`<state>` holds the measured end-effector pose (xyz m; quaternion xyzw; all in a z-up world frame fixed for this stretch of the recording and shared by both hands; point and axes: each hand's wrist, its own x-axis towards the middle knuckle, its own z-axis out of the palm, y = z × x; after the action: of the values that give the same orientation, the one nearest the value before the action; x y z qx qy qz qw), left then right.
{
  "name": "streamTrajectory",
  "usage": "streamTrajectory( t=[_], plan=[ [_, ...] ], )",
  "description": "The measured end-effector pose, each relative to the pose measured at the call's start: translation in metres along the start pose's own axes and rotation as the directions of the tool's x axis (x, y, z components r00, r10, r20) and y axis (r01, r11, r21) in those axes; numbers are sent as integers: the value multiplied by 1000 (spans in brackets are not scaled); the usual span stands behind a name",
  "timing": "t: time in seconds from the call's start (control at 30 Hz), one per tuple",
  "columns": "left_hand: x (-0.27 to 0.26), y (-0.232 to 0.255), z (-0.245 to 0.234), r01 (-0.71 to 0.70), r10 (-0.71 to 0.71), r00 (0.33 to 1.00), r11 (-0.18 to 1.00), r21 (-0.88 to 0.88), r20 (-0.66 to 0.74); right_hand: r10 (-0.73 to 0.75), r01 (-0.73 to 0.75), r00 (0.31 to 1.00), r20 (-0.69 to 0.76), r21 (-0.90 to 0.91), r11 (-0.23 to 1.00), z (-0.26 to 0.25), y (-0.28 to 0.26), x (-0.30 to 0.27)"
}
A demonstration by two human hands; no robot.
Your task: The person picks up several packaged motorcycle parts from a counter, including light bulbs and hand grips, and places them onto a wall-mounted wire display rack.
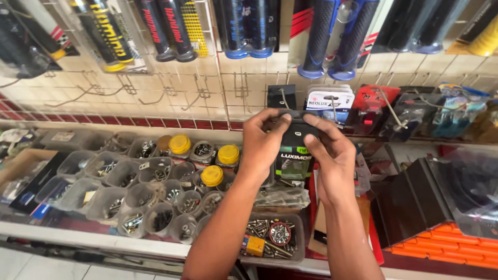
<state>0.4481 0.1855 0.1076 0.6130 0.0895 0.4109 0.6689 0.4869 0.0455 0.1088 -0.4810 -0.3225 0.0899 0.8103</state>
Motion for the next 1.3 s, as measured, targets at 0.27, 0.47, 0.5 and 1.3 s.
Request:
streamTrajectory(
  t=[0.27, 0.47, 0.5, 1.3],
  plan=[
    [24, -21, -13, 104, -105, 992, 994, 19, 76, 64, -66, 997, -31, -61, 996, 4, 24, 16],
    [39, -36, -15, 19, -19, 1000, 996, 87, 0, -42, 73, 990, 133, -237, 969, 7, 42, 26],
    [40, -38, -15, -17, 18, 1000, 993, 114, -6, -70, 107, 987, 148, -264, 959, 9, 46, 26],
    [7, -40, -28, -207, 151, 972, 914, 350, 182, -199, 261, 965, 170, -621, 739, 16, 71, 25]
  ],
)
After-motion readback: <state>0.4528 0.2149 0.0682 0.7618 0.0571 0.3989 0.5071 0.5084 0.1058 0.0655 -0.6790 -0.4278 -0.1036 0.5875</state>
